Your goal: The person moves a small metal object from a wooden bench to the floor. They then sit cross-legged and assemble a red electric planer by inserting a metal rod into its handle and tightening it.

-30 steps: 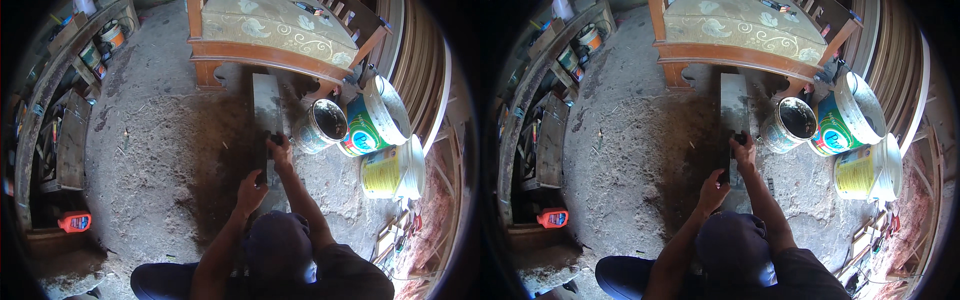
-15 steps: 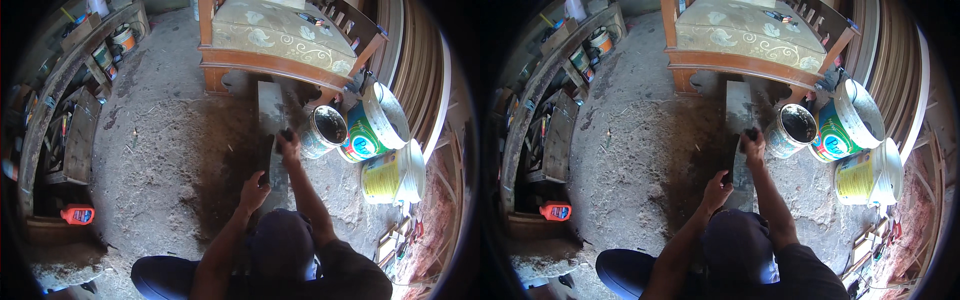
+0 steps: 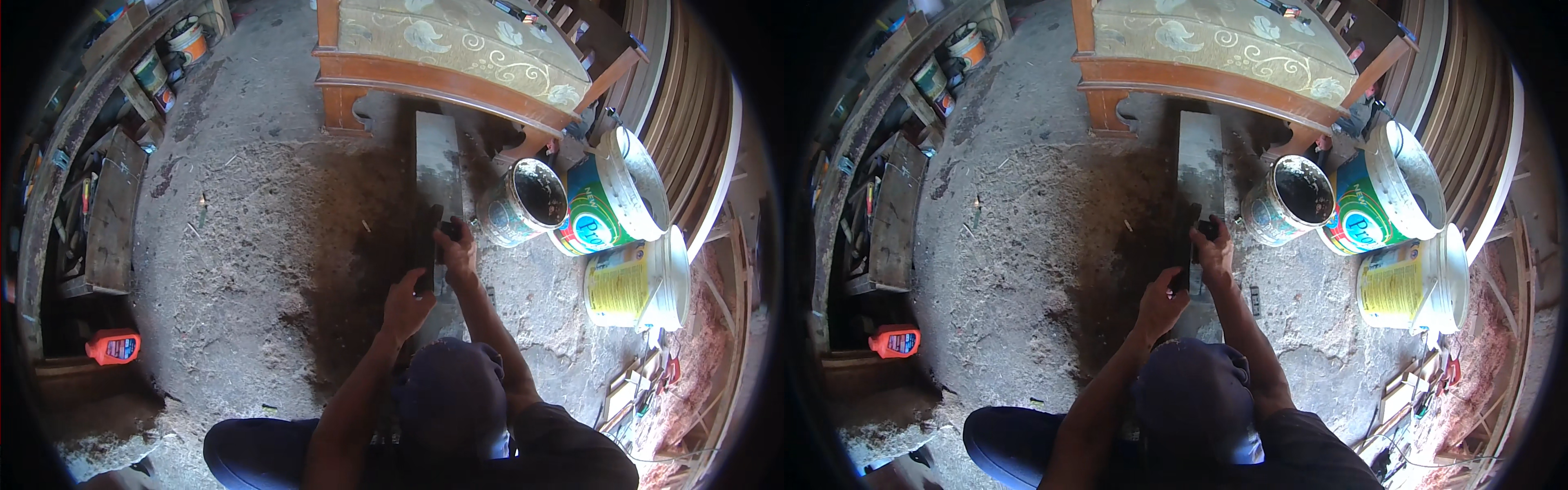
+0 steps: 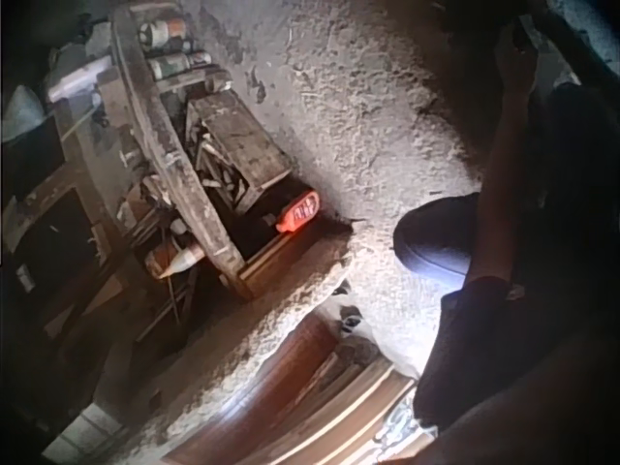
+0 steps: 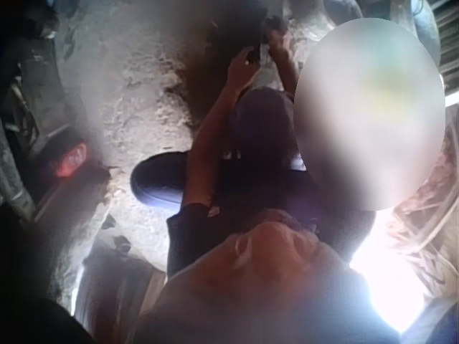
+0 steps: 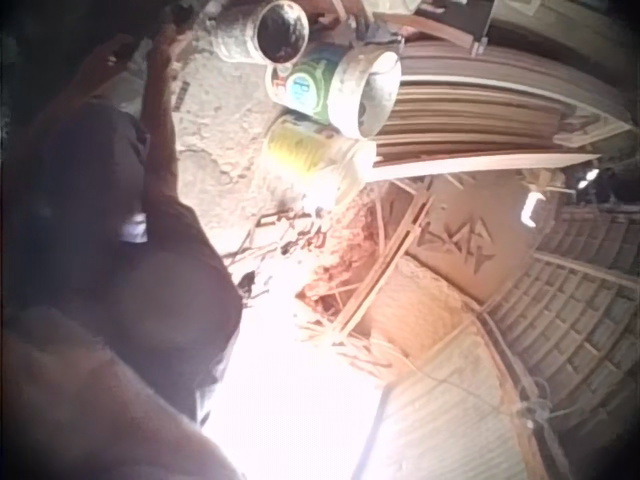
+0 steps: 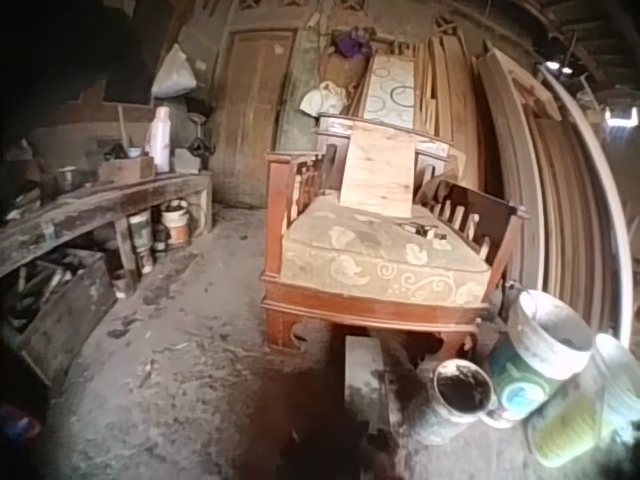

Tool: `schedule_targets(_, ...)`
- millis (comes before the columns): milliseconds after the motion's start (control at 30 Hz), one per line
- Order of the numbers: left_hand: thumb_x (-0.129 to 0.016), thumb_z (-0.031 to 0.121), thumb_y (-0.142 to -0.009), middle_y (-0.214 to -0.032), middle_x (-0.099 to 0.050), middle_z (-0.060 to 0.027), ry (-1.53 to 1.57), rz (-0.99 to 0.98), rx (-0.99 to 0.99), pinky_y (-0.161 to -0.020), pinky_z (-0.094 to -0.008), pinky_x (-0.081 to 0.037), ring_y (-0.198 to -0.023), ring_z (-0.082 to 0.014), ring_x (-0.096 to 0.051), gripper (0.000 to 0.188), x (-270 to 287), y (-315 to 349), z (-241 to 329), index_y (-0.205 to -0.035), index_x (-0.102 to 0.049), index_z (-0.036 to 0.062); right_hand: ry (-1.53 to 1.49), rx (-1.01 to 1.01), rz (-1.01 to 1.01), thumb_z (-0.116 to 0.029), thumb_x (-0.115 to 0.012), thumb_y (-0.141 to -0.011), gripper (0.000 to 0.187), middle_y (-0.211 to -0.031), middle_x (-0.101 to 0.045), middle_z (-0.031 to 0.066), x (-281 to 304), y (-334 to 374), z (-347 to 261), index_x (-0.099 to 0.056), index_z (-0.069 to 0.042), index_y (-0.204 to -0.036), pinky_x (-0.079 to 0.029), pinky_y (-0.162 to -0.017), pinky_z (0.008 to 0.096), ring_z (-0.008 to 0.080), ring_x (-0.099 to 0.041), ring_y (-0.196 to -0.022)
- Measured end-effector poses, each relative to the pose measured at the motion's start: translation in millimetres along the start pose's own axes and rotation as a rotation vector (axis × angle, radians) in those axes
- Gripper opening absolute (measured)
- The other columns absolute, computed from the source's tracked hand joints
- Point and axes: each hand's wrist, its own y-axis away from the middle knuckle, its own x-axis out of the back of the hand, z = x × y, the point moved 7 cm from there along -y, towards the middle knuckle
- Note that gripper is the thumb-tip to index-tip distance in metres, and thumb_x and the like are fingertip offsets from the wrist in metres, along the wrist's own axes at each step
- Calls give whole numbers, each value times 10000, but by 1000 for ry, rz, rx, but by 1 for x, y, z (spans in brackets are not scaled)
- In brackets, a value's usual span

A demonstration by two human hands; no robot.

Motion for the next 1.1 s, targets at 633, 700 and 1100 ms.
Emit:
schedule_targets(633,-718,165,-804,-793,-666,-178,-39,30,-142,-678,-393,-534,-709,-310,-672,497,0,-2,2,-1273,-600,53,-131,19,170,-191,-798,-832,707,-1119,-660,131,2,-91,-30,-464,-38,-1437,-565,-722,333,199,-641,-960)
schedule_targets(700,-717,131,-814,-814,-637,-140,-33,17,-154,-660,-342,-521,-689,-237,-631,483,-4,-3,2,-1269,-589,29,-182,289,191,-163,-776,-855,701,-1127,-655,130,26,-98,-73,-437,-38,-1456,-558,-755,323,190,-634,-957)
schedule_targets(1100,-767,191,-721,-1109,-610,-149,-574,242,-583,-834,-474,-490,-1007,-360,-609,459,-40,15,52,-1127,-586,79,508,-161,84,-155,-652,-789,406,-1159,-701,240,202,-213,-38,-692,11,-1157,-588,-872,413,312,-711,-1057)
